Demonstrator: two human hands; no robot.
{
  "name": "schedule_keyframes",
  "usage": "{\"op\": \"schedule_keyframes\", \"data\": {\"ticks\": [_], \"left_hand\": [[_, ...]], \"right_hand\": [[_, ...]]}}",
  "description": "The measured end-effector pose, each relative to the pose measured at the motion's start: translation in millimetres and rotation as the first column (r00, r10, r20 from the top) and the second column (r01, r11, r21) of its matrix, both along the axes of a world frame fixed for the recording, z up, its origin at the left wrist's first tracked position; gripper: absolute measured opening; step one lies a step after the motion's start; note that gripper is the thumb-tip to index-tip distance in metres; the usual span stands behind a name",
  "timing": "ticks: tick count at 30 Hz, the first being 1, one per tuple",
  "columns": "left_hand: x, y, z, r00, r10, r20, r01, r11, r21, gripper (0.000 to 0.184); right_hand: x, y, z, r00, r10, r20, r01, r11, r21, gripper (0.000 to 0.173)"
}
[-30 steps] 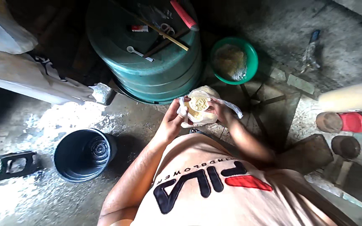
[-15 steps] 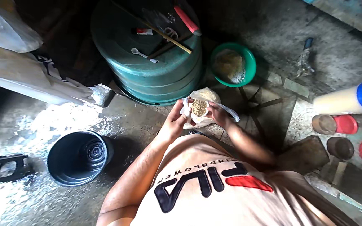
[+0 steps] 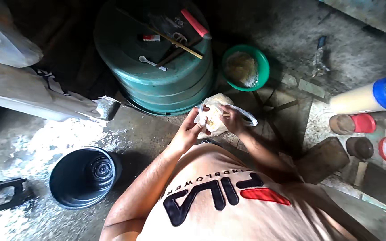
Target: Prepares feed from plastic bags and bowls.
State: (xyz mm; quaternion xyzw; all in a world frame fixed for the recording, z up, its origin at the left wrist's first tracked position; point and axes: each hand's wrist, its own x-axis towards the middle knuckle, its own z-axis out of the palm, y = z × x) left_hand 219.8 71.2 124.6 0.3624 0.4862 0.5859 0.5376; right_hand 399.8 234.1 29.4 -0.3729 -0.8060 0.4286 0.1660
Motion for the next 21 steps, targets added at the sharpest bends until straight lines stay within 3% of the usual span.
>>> {"op": "schedule_keyframes", "data": {"ticks": [15, 18, 21], "left_hand": [[-5.5, 4.9, -0.2, 0.999, -0.044, 0.02, 0.044, 0.999, 0.007, 0.034], [-4.7, 6.3, -0.1, 0.999, -0.036, 0.013, 0.036, 0.999, -0.001, 0.034], [-4.3, 7.5, -0.9, 1.0, -0.019, 0.024, 0.019, 1.0, 0.008, 0.033]], "right_hand": [[2.0, -4.1, 1.5, 0.984, -0.085, 0.159, 0.078, 0.996, 0.051, 0.045], [4.9, -5.9, 4.5, 0.983, -0.131, 0.129, 0.139, 0.989, -0.056, 0.047], [3.4, -5.8, 3.2, 0.959, -0.28, 0.049, 0.279, 0.894, -0.35, 0.047]]}}
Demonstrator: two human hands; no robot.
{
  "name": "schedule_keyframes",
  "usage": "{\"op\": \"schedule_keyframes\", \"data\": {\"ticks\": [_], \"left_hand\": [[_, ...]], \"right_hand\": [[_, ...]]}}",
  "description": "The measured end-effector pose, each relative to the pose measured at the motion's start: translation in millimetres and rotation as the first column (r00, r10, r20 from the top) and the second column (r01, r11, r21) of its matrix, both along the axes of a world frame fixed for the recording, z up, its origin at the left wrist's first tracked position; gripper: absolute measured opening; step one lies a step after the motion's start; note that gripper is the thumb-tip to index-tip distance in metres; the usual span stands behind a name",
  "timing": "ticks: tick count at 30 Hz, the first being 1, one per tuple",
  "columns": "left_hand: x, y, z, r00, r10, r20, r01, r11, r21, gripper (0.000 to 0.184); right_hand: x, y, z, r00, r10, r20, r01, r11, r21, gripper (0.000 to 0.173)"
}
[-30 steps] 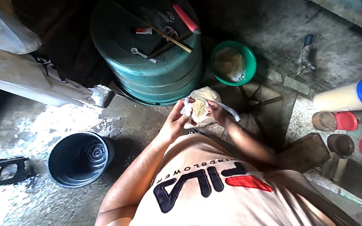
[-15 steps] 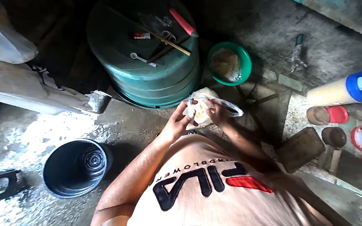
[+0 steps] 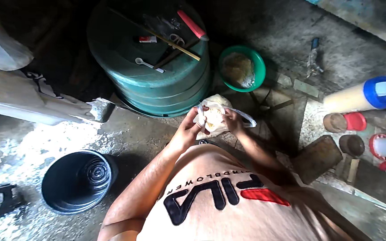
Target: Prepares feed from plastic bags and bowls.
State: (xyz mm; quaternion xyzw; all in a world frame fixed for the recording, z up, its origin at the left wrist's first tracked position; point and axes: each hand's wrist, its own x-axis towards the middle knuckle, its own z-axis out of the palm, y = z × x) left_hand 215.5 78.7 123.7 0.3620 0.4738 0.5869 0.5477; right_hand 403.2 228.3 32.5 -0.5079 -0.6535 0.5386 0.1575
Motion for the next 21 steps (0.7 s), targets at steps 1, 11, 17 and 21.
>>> {"op": "schedule_keyframes", "data": {"ticks": [1, 11, 17, 21], "left_hand": [[1, 1, 0, 1.0, 0.005, -0.001, -0.005, 1.0, 0.007, 0.034], [12, 1, 1, 0.998, 0.062, -0.019, -0.062, 0.998, 0.023, 0.033], [14, -2, -2, 0.997, 0.083, -0.001, -0.083, 0.995, 0.046, 0.035], [16, -2, -1, 0.997, 0.081, 0.012, -0.081, 0.995, 0.055, 0.033]], "right_hand": [[0, -1, -1, 0.995, -0.075, -0.07, 0.065, 0.989, -0.132, 0.047], [-2, -3, -11, 0.969, -0.034, -0.244, -0.079, 0.897, -0.435, 0.048], [-1, 8, -12, 0.967, 0.255, -0.01, -0.251, 0.957, 0.146, 0.044], [1, 10, -13, 0.95, 0.299, 0.092, -0.31, 0.854, 0.419, 0.041]]}}
